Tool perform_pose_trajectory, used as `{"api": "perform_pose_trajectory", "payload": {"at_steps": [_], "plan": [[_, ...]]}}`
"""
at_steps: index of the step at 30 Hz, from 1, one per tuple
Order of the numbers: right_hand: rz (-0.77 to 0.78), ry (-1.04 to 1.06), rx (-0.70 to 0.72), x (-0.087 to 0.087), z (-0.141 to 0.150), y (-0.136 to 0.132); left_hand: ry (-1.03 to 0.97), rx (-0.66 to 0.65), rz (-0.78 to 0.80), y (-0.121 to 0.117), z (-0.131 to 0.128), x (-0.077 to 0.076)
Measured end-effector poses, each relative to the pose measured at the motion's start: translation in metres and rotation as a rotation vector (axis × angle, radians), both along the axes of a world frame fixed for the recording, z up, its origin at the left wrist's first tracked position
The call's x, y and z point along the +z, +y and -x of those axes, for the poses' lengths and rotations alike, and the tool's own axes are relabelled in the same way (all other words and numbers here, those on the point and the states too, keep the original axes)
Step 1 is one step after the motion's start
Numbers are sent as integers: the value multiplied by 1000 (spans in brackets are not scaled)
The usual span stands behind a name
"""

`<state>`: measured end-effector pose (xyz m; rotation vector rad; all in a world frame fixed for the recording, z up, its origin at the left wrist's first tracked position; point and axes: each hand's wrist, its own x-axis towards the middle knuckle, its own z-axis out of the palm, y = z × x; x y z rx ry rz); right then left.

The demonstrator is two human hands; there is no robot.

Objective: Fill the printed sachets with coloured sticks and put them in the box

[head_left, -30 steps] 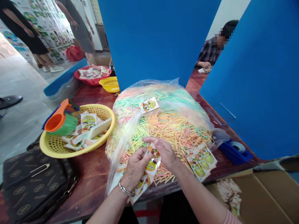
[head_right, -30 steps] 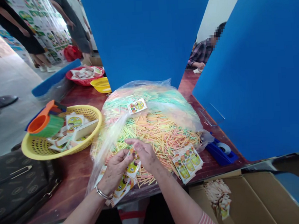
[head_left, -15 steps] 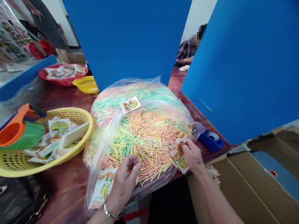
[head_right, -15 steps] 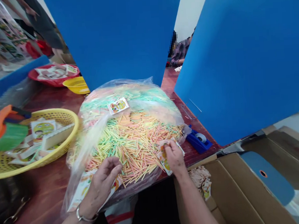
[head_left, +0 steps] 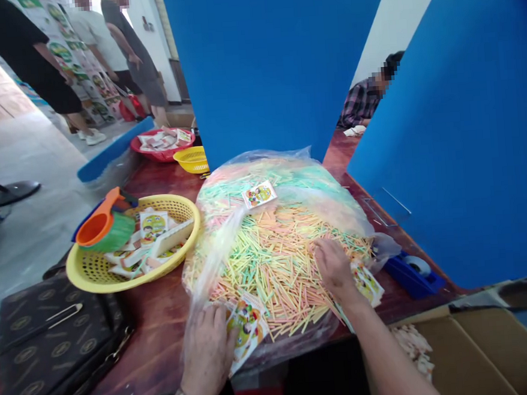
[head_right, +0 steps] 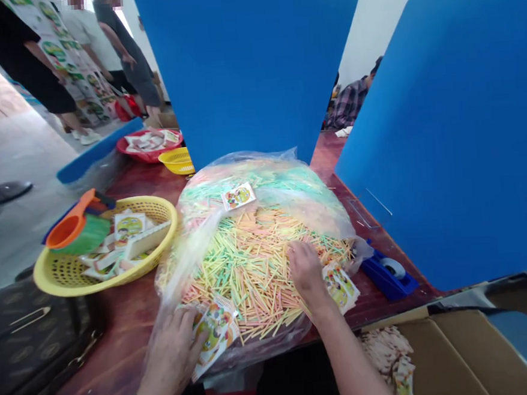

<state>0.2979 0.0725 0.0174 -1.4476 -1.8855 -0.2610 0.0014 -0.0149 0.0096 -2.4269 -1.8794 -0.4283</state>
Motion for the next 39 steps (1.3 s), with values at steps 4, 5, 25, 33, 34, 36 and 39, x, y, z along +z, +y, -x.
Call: {"api": "perform_pose_trajectory", "payload": {"at_steps": [4, 5, 25, 33, 34, 36, 39], "plan": [[238, -304, 138, 28, 57, 62, -14, 36, 87, 9, -4, 2], [266, -351, 143, 31, 67, 77, -37, 21, 105, 11, -3, 2], [421, -366, -7, 26, 108, 112, -506, 50, 280, 15, -8, 11], [366, -67, -19, 27, 80, 97, -799, 61, 368, 22, -14, 12], [361, -2, -12, 27, 79, 93, -826, 61, 368, 23, -15, 12], [371, 256, 73, 27, 79, 82, -894, 60, 384, 26, -18, 14], [400, 828, 345, 31, 86, 62, -1030, 43, 411, 30, -24, 19]]}}
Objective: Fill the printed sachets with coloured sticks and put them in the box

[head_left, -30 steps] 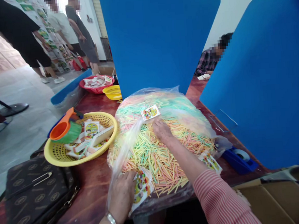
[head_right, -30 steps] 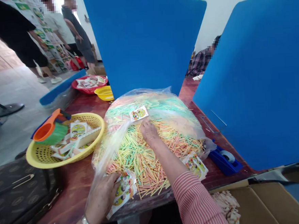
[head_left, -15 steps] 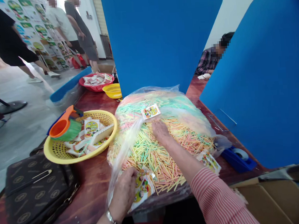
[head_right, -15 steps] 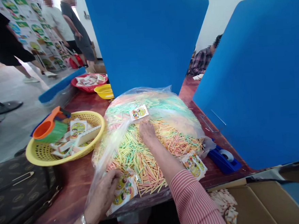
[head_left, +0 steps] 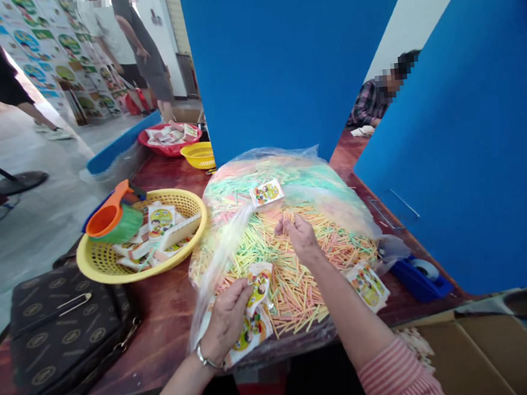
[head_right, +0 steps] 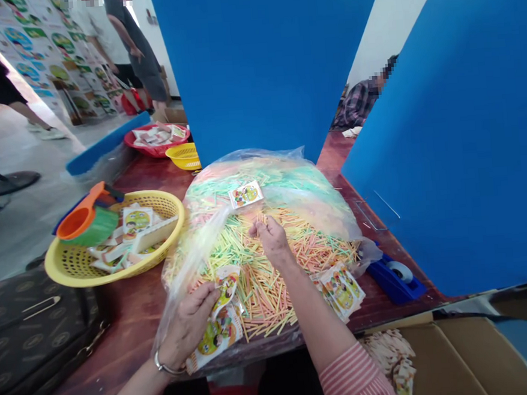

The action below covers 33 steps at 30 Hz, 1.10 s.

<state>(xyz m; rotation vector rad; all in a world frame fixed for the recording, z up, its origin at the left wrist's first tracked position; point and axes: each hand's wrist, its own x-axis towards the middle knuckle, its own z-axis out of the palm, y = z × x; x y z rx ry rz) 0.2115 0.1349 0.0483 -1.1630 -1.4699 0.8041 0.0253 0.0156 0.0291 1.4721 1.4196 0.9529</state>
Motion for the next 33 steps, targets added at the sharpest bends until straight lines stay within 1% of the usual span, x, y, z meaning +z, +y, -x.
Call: {"api": "perform_pose_trajectory", "payload": {"at_steps": [1, 3, 6, 9, 12, 15, 18, 20, 22, 24, 26, 27, 30, 31, 33], "plan": [[4, 166, 53, 3, 4, -7, -46, -1, 11, 1, -3, 2], [3, 354, 107, 10, 11, -20, -114, 1, 43, 3, -8, 7], [32, 557, 158, 25, 19, -36, -104, 9, 30, 4, -13, 11], [56, 762, 272, 39, 25, -49, -41, -10, -29, 4, -15, 10], [42, 845, 326, 44, 30, -60, -27, -48, -26, 4, -15, 6], [83, 812, 298, 39, 33, -66, -51, -70, -26, 5, -16, 4], [145, 731, 269, 29, 35, -71, -85, -53, -5, 5, -17, 7], [177, 685, 302, 23, 35, -75, -107, -31, 5, 4, -17, 12], [203, 644, 369, 18, 35, -79, -135, -18, 0, 3, -18, 17], [193, 641, 398, 16, 34, -83, -176, -23, 5, 2, -19, 21], [153, 622, 375, 18, 31, -86, -226, -29, 26, 0, -19, 22], [128, 566, 365, 19, 28, -89, -243, -29, 35, -1, -19, 22], [64, 290, 385, 20, 22, -99, -269, -19, 52, -3, -21, 18], [53, 251, 376, 18, 21, -104, -286, -22, 56, -4, -22, 15], [62, 309, 292, 11, 21, -115, -316, -37, 57, -5, -27, 11]]}}
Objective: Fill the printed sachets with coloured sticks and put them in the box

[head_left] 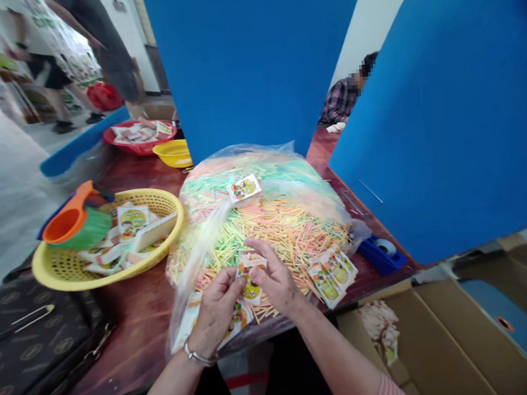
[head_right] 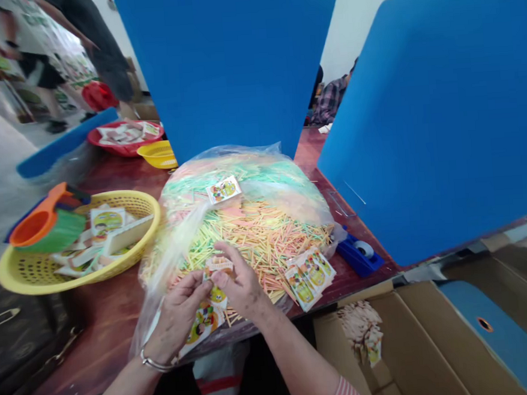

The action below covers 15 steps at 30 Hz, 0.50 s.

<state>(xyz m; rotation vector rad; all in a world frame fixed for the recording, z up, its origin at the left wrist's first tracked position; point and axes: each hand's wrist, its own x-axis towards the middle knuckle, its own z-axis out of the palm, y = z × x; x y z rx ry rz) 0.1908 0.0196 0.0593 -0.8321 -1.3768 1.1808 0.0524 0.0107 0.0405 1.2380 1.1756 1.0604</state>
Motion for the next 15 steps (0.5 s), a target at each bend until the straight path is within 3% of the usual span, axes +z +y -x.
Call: {"api": "perform_pose_trajectory", "payload": {"at_steps": [3, 6, 11, 15], "plan": [[138, 50, -151, -14, -2, -18, 13, -37, -50, -4, -14, -3], [194, -68, -308, -23, -24, -28, 75, -83, -67, -11, -30, -3], [173, -321, -636, -31, -124, -18, 137, -88, -15, -20, -26, -8], [84, -670, -755, -60, -199, 2, 338, -32, -24, -23, 4, -17]]}}
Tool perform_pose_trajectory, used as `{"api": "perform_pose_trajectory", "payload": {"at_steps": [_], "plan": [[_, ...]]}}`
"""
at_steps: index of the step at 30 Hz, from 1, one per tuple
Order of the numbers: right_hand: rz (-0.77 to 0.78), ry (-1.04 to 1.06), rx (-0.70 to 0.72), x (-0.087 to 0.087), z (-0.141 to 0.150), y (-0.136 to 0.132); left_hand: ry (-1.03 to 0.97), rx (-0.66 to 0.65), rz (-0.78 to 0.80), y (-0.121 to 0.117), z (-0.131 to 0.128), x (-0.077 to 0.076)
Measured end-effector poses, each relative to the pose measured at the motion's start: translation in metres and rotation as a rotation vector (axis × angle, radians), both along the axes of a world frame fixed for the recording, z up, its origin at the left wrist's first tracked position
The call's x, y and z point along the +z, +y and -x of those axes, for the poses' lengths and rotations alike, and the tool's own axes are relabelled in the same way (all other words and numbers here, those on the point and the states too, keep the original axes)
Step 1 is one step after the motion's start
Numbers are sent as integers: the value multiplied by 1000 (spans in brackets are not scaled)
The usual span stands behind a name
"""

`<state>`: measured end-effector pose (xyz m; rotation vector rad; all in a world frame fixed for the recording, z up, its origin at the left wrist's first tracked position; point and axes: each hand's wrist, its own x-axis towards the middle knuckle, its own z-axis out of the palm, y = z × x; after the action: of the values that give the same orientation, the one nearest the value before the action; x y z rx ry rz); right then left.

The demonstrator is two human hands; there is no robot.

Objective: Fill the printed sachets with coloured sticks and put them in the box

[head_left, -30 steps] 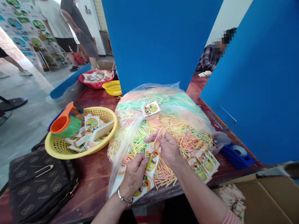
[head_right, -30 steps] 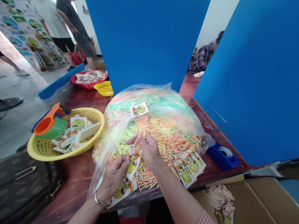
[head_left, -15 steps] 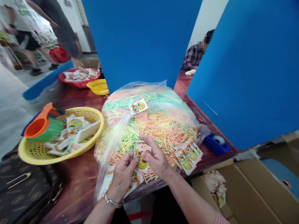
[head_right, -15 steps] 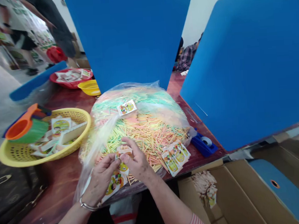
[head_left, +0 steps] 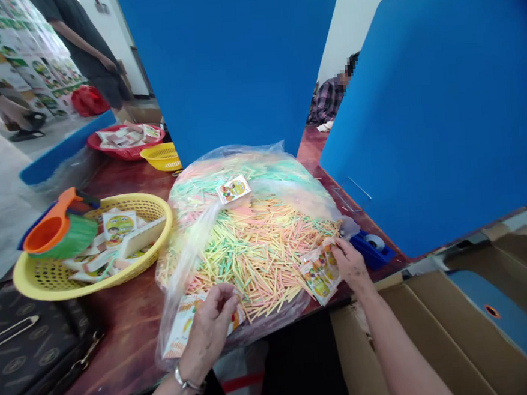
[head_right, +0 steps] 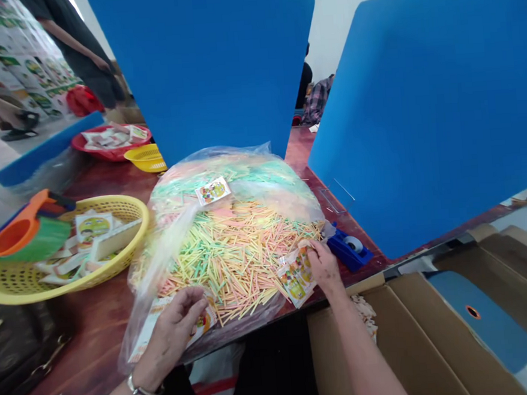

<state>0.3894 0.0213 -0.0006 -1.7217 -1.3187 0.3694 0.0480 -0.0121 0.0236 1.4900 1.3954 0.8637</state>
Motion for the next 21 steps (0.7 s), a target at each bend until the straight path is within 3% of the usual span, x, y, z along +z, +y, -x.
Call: {"api": "perform_pose_trajectory", "payload": {"at_steps": [3, 6, 10, 13, 17, 21], "plan": [[-44, -248, 78, -25, -19, 8, 261, -7, -113, -4, 29, -3], [-144, -469, 65, -29, -8, 7, 512, -20, -317, -9, 52, -5], [-278, -645, 34, 4, 40, 14, 768, -29, -472, -11, 56, -4], [-296, -603, 242, 33, 89, 43, 936, -28, -452, -8, 44, -3], [-17, -769, 456, 52, 145, 104, 991, -24, -347, 1, 33, -4], [92, -873, 519, 55, 175, 148, 934, -104, -242, 12, 37, -6]]}}
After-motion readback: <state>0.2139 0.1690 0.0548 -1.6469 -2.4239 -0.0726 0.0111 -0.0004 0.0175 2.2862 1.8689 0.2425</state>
